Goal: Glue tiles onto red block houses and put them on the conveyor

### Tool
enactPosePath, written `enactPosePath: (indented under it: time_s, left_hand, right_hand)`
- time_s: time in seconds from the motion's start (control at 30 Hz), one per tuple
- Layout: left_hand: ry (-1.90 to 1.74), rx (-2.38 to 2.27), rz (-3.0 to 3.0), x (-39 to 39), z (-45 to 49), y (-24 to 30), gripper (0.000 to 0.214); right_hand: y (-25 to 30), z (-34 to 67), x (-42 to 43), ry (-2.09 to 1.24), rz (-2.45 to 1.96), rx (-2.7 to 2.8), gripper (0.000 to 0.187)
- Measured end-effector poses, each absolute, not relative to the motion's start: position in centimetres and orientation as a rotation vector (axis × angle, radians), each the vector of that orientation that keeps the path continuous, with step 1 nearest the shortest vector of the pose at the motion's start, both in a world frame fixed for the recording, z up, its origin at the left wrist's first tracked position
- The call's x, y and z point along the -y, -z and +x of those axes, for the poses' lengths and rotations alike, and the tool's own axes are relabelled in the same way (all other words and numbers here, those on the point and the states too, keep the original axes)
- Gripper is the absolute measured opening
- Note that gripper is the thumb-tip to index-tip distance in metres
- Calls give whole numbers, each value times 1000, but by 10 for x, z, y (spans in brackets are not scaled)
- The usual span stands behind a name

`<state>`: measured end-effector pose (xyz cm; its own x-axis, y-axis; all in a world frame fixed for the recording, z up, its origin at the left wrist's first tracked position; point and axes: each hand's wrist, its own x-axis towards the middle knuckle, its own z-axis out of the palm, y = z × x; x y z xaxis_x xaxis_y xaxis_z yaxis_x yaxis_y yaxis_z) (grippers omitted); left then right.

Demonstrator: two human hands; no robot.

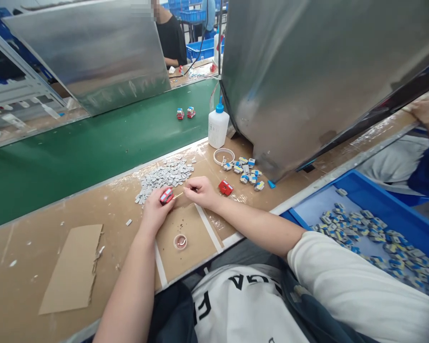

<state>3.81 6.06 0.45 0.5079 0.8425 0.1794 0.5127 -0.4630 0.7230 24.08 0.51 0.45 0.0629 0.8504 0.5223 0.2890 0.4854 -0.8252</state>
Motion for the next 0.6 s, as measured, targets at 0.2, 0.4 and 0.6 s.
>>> enactPosePath:
  time_s: [0.2,0.4,0.6]
  left_hand:
    - [-639,-1177,2219,-60,40,-10,25]
    - [-621,-1194,2222,-61,41,-9,23]
    - [-622,-1197,2226,-61,40,-7,23]
  right_hand:
    - [4,237,-12,-612,-1174,1479,33]
    - [6,234,-15,-636,-1157,1499,34]
    - [8,231,-16,-657,-1185,1519,35]
